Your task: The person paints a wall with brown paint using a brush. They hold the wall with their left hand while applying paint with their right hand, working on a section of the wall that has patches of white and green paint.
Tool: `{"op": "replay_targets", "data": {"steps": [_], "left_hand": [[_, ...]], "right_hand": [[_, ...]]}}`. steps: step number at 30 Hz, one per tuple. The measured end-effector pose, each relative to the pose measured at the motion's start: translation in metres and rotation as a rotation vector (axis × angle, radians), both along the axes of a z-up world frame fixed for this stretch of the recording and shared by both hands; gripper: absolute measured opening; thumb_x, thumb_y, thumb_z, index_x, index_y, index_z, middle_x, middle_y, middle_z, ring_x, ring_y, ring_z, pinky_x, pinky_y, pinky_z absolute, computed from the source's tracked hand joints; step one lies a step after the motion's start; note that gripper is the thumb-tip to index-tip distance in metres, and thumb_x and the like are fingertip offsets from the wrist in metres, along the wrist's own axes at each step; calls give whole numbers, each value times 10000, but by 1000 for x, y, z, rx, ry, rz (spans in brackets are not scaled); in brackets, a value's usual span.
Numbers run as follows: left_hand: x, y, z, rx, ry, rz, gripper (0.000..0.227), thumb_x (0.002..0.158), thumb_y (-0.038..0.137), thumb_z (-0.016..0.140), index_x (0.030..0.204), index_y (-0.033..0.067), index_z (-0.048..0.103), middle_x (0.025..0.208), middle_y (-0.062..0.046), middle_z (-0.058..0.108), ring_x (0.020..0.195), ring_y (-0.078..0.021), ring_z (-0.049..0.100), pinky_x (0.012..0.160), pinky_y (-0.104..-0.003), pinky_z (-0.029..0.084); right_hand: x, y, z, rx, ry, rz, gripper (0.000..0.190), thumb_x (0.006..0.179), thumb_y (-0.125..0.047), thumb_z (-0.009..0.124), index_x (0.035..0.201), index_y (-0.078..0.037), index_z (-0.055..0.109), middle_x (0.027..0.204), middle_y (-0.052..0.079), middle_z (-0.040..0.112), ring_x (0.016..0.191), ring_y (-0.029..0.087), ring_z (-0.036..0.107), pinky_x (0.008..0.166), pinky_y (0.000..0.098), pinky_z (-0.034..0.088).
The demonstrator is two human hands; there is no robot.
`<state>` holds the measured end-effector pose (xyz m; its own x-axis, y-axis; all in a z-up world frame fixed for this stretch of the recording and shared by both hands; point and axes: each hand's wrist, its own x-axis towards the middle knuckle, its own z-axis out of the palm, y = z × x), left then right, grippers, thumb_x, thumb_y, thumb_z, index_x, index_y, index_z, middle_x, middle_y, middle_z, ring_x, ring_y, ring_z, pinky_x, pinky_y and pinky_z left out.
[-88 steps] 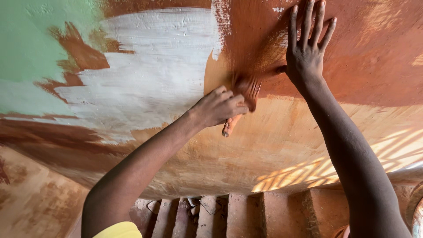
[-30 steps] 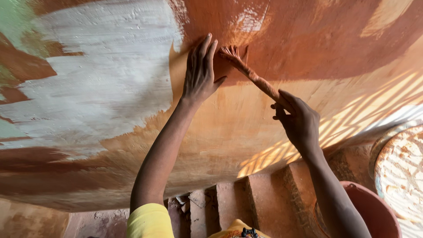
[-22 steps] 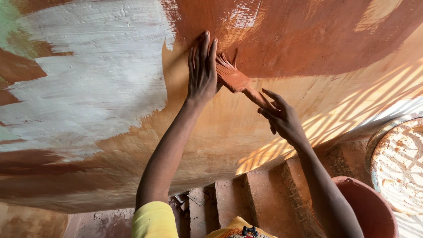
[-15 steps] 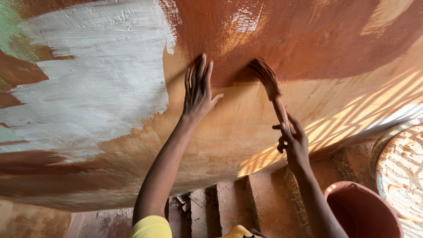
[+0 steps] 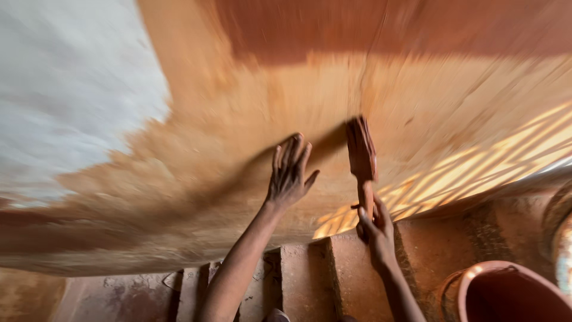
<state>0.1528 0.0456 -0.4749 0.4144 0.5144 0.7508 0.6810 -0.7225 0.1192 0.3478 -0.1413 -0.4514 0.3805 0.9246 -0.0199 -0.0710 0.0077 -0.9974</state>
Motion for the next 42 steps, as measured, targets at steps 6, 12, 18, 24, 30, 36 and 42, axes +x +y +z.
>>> {"op": "replay_targets", "data": {"steps": [6, 12, 18, 24, 30, 36, 42], "left_hand": [[47, 37, -142, 105, 163, 69, 892, 1035, 670, 485, 1672, 125, 179, 1752, -104, 93, 1620, -253, 116, 1299, -610, 100], [72, 70, -175, 541, 96, 294, 899, 1113, 787, 238, 1725, 140, 112, 1785, -67, 14, 1639, -262, 44, 1312, -607, 32], [65, 70, -182, 524, 99, 277, 786, 1152, 709, 289, 1675, 153, 100, 1785, -34, 35, 1653, -250, 59, 1326, -601, 21], [52, 51, -229, 391, 248, 251, 697, 1187, 574, 376, 1727, 201, 142, 1777, 3, 96, 1641, -206, 80, 1328, -560, 40], [56, 53, -242, 398, 212, 249, 723, 1187, 561, 383, 1725, 184, 80, 1779, -11, 48, 1641, -218, 47, 1312, -588, 30], [68, 48, -252, 315, 163, 216, 775, 1170, 579, 384, 1708, 119, 68, 1772, -48, 32, 1637, -253, 38, 1294, -647, 34], [66, 50, -247, 378, 192, 280, 754, 1178, 584, 372, 1720, 153, 74, 1779, -27, 42, 1644, -232, 41, 1312, -613, 36]], "right_hand": [[29, 0, -194, 17, 106, -50, 441, 1039, -212, 563, 1449, -60, 505, 740, 4, 535, 498, 58, 366, 422, 224, 285], [20, 2, -278, 118, 13, -265, 675, 988, -224, 570, 1597, -188, 281, 659, -7, 511, 467, 62, 399, 393, 224, 319], [14, 17, -302, 164, -251, -153, 759, 949, -241, 677, 1590, -154, 280, 946, 69, 726, 564, 78, 618, 427, 221, 520], [48, -19, -296, -69, 158, 104, 767, 816, -46, 637, 1549, -185, 458, 876, 89, 753, 406, 90, 468, 319, 231, 371], [77, -22, -290, 330, 285, -163, 777, 929, -32, 555, 1650, -184, 307, 724, -13, 539, 453, 37, 427, 332, 193, 358], [72, -21, -300, 113, 212, 58, 783, 891, -139, 571, 1603, -195, 249, 665, 40, 571, 395, 103, 459, 288, 248, 393], [90, -20, -297, 230, 225, 273, 738, 846, -149, 584, 1557, -38, 419, 736, 72, 643, 441, 98, 503, 324, 239, 419]]}}
